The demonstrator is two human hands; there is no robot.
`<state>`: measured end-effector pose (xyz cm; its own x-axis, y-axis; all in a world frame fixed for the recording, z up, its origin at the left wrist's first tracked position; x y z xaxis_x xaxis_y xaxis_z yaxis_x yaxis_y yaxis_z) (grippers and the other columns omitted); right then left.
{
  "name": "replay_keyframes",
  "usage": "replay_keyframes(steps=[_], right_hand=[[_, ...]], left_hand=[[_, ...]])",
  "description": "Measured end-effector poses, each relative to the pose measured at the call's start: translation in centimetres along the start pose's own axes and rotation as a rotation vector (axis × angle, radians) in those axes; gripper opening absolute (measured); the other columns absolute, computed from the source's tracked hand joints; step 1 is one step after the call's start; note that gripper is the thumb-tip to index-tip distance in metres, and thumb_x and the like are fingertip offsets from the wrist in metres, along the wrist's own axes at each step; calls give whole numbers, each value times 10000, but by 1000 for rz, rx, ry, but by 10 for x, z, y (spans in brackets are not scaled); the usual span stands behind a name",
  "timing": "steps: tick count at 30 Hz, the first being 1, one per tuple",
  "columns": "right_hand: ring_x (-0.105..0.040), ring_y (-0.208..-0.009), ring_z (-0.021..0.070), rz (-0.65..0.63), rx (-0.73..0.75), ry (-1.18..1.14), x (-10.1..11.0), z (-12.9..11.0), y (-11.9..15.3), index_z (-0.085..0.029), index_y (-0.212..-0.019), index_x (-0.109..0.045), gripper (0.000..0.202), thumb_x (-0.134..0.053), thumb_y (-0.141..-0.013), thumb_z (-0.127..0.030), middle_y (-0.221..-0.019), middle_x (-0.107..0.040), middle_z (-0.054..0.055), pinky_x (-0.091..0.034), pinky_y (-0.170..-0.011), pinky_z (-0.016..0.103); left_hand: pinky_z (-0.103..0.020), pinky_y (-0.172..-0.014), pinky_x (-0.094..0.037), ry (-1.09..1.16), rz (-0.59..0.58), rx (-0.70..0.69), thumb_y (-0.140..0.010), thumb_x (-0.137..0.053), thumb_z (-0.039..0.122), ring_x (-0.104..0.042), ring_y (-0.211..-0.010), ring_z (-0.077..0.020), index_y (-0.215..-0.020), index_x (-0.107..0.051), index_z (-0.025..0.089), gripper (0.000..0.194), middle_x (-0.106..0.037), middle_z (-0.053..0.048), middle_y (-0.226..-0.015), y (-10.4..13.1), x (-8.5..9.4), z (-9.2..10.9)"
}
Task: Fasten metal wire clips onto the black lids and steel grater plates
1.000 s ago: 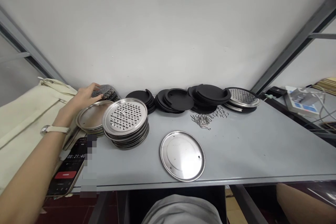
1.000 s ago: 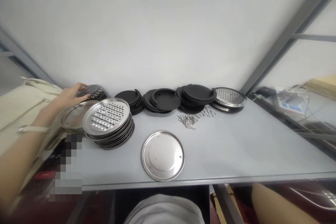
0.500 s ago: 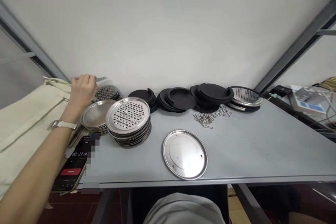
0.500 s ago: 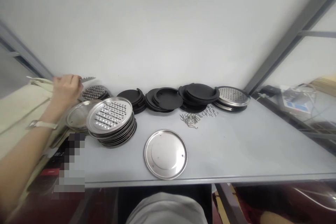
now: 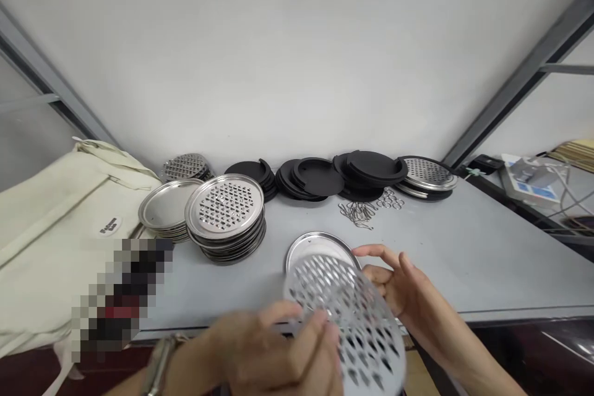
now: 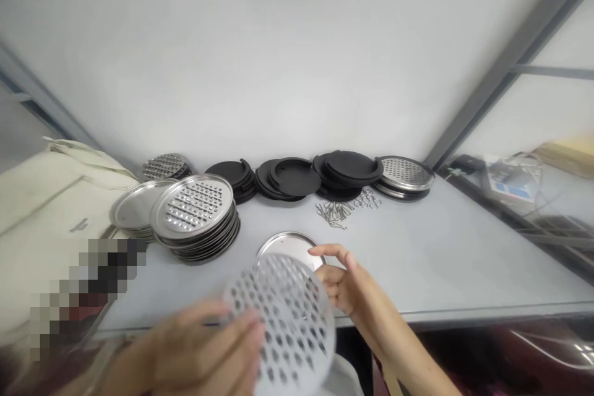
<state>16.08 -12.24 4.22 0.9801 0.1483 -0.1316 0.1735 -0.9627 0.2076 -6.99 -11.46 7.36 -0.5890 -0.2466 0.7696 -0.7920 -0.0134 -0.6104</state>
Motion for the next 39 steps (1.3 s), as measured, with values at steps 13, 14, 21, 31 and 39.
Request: replay_keyframes(steps=[13,14,21,31,39], right_hand=[[-474,-595,142,119,-5,277,38,26,-34,-243,-1101,-511,394,-479,-864,-557,-692,-488,-28,-409,-560,247],[-473,-606,141,99,16,297,37,26,-36,-236,-1071,-529,365,-474,-875,-538,-702,-490,-24,-412,-573,248],[-534,-752,176,71,107,501,36,27,-38,-216,-938,-581,332,-392,-933,-489,-845,-550,23,-457,-702,280],[-496,-604,163,38,80,618,23,25,-30,-270,-1276,-485,453,-496,-891,-509,-655,-467,-36,-465,-594,285],[-502,-621,159,20,97,756,21,31,-30,-191,-1314,-503,693,-708,-730,-501,-798,-569,16,-467,-587,288]], left_hand=[[-371,-1032,-467,82,-244,211,-902,-447,83,-485,-1253,-237,-1232,-500,62,335,-548,-160,-1308,17,-71,-8],[-374,-1053,-448,118,-273,282,-904,-441,92,-456,-1279,-231,-1279,-462,73,376,-521,-153,-1338,21,-70,-9],[-439,-1089,-382,231,-247,844,-924,-483,309,-373,-1324,-243,-1415,-257,201,550,-408,-124,-1416,52,-72,-18],[-544,-1097,-303,349,-365,842,-715,-633,664,-194,-1406,-343,-1492,-72,239,1048,-194,-139,-1534,50,-84,-19],[-530,-1101,-297,378,-343,861,-728,-636,643,-205,-1404,-333,-1486,-94,239,1016,-196,-148,-1532,53,-86,-17]])
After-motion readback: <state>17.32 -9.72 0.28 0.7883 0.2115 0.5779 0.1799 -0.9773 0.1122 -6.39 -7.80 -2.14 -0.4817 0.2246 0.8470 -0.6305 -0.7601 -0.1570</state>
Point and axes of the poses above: each hand's wrist, its own y-axis away from the middle knuckle, its own x-axis out of the back of the hand, z = x × y, the point moved 2 cm from there along -y, towards the middle knuckle
